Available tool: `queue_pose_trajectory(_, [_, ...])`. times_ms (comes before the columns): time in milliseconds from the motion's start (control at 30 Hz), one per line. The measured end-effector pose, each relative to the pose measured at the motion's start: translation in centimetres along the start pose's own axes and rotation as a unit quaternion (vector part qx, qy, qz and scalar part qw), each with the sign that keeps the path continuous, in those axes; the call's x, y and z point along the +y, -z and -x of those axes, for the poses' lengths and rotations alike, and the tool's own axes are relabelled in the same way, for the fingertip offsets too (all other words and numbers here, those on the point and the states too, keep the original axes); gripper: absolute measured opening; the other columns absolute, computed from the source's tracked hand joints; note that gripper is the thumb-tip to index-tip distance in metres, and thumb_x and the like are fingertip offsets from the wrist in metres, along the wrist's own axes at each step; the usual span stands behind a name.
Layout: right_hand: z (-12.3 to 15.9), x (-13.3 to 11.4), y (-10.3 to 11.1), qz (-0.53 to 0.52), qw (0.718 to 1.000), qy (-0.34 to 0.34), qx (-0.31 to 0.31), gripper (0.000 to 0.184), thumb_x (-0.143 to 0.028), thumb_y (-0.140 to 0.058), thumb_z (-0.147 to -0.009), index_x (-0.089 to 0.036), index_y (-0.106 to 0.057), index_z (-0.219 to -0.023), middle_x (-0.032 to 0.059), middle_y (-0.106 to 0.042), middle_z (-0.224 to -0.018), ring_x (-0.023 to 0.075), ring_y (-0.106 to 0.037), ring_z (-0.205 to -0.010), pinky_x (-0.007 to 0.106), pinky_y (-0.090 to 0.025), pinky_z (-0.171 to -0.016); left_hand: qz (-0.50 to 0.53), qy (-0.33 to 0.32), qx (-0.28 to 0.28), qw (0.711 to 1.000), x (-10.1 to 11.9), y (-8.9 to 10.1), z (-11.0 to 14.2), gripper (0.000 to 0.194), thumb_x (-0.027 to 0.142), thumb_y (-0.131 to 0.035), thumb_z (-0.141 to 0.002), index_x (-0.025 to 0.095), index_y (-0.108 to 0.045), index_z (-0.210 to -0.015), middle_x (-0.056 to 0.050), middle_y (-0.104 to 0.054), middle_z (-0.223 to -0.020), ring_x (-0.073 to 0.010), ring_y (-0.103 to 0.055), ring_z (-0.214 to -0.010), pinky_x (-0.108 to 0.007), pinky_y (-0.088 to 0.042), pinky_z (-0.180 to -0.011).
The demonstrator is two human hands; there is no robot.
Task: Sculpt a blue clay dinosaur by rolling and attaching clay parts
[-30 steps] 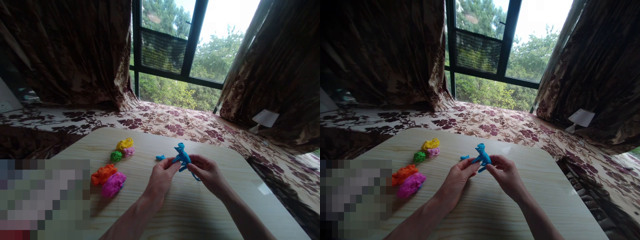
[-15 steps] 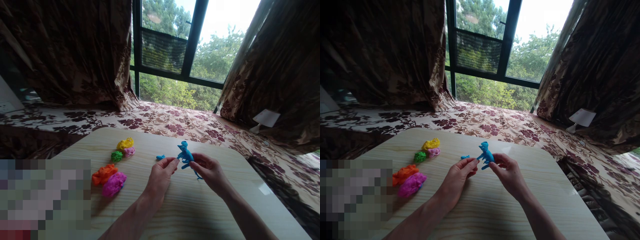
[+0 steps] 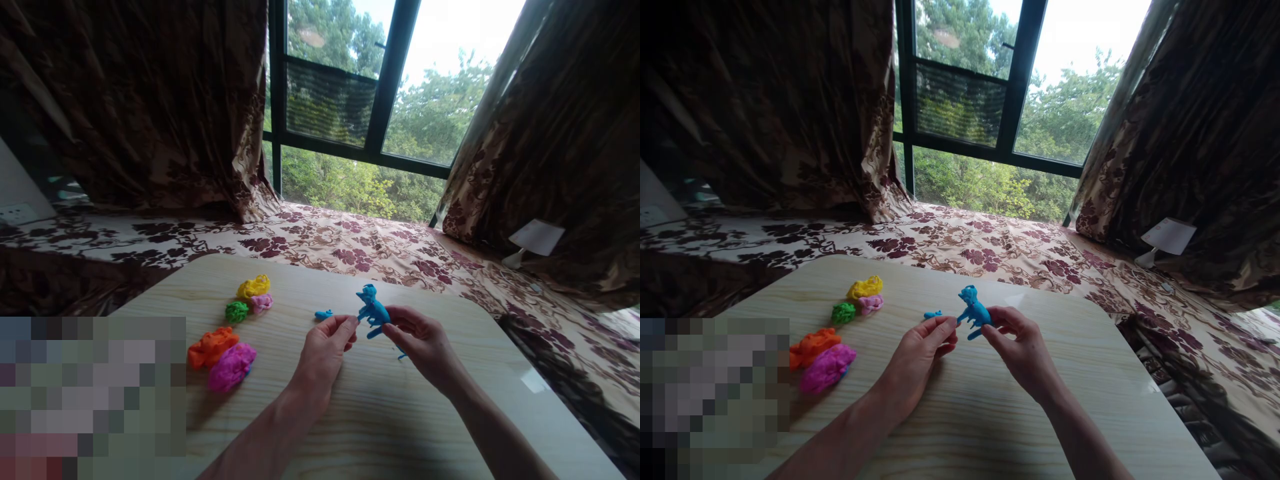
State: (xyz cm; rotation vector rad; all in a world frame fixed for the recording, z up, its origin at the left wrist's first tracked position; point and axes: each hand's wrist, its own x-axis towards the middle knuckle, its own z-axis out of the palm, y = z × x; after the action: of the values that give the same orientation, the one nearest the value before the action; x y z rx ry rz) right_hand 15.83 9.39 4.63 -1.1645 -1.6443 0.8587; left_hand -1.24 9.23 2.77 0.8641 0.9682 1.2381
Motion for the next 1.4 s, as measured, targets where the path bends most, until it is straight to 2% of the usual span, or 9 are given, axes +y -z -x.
queue_pose_trajectory(133, [-0.1,-0.5,0.5,0.001,1.000,0.016,0.011,0.027,-0.033,-0.058,-0.080,-0.020,-0.062,-0.104,0.0068,-0.064,-0.102,0.0233,-0.059,-0.094,0.037,-0.047,-0.083,0.003,0.013,0.016,1.000,0.4,0.0,0.0,0.034,0.046,-0.063,-0.068,0.015,-0.067,-0.082,-0.002,-0.059,-0.071,-0.0123,-0.053,-0.070,-0.026,-0.039,-0.068])
queue_pose_trajectory(267, [0.1,-1.4,1.0,-0.025,1.000,0.009,-0.010,0.029,-0.035,-0.052,-0.084,-0.022,-0.060,-0.109,0.0053,-0.063,-0.107,0.0220,-0.058,-0.097,0.034,-0.047,-0.084,0.005,0.015,0.028,0.999,0.5,-0.1,-0.1,0.036,0.045,-0.064,-0.066,0.015,-0.067,-0.087,-0.002,-0.060,-0.070,-0.0125,-0.054,-0.069,-0.025,-0.040,-0.066])
queue_pose_trajectory(500, [0.3,-1.4,0.8,-0.046,0.999,-0.022,-0.019,0.034,-0.038,-0.055,-0.082,-0.022,-0.060,-0.112,0.0048,-0.065,-0.103,0.0221,-0.059,-0.095,0.033,-0.048,-0.082,-0.020,-0.048,-0.005,0.999,1.0,-0.4,0.5,0.032,0.036,-0.068,-0.065,0.018,-0.067,-0.091,-0.002,-0.066,-0.084,-0.0128,-0.055,-0.076,-0.024,-0.041,-0.072])
queue_pose_trajectory(633, [0.3,-1.3,0.5,-0.064,0.997,-0.033,-0.028,0.034,-0.038,-0.056,-0.081,-0.023,-0.061,-0.112,0.0041,-0.066,-0.102,0.0216,-0.060,-0.094,0.034,-0.048,-0.083,-0.029,-0.043,-0.023,0.998,1.1,-0.4,0.5,0.031,0.034,-0.069,-0.065,0.016,-0.068,-0.090,-0.005,-0.069,-0.088,-0.0172,-0.059,-0.085,-0.026,-0.042,-0.079])
queue_pose_trajectory(800, [0.4,-1.6,0.3,-0.066,0.996,-0.041,-0.035,0.034,-0.040,-0.057,-0.080,-0.022,-0.062,-0.110,0.0041,-0.067,-0.099,0.0219,-0.060,-0.092,0.033,-0.048,-0.081,-0.025,-0.027,0.005,0.999,0.9,-0.3,0.2,0.030,0.035,-0.072,-0.061,0.015,-0.070,-0.083,-0.005,-0.069,-0.082,-0.0169,-0.059,-0.081,-0.026,-0.042,-0.077])
queue_pose_trajectory(933, [0.4,-1.6,0.3,-0.074,0.995,-0.058,-0.027,0.037,-0.041,-0.058,-0.079,-0.021,-0.062,-0.110,0.0043,-0.068,-0.093,0.0223,-0.060,-0.089,0.033,-0.047,-0.078,-0.018,-0.022,0.017,0.999,0.8,-0.3,0.4,0.030,0.037,-0.069,-0.064,0.017,-0.069,-0.087,-0.003,-0.069,-0.083,-0.0144,-0.057,-0.078,-0.025,-0.041,-0.075])
queue_pose_trajectory(1100, [0.4,-1.4,0.2,-0.135,0.987,-0.090,-0.006,0.037,-0.041,-0.061,-0.078,-0.019,-0.064,-0.108,0.0055,-0.068,-0.089,0.0194,-0.060,-0.084,0.031,-0.045,-0.078,-0.021,-0.007,-0.030,0.999,0.8,-0.6,0.8,0.030,0.034,-0.069,-0.064,0.017,-0.070,-0.088,-0.005,-0.068,-0.083,-0.0143,-0.055,-0.076,-0.026,-0.040,-0.075])
queue_pose_trajectory(1267, [0.4,-1.3,-0.2,-0.182,0.976,-0.119,-0.029,0.040,-0.043,-0.061,-0.076,-0.017,-0.065,-0.106,0.0066,-0.068,-0.086,0.0165,-0.059,-0.075,0.029,-0.046,-0.073,-0.016,-0.015,-0.045,0.999,1.0,-0.8,1.0,0.027,0.034,-0.066,-0.067,0.018,-0.070,-0.088,-0.003,-0.066,-0.079,-0.0138,-0.054,-0.073,-0.026,-0.039,-0.073])
queue_pose_trajectory(1400, [0.5,-1.6,-0.4,-0.170,0.978,-0.111,-0.052,0.039,-0.043,-0.058,-0.079,-0.017,-0.063,-0.108,0.0069,-0.068,-0.091,0.0175,-0.060,-0.080,0.030,-0.047,-0.075,-0.025,-0.020,-0.061,0.998,1.0,-0.7,1.0,0.029,0.036,-0.060,-0.072,0.019,-0.069,-0.093,-0.003,-0.065,-0.076,-0.0131,-0.052,-0.071,-0.026,-0.040,-0.072])
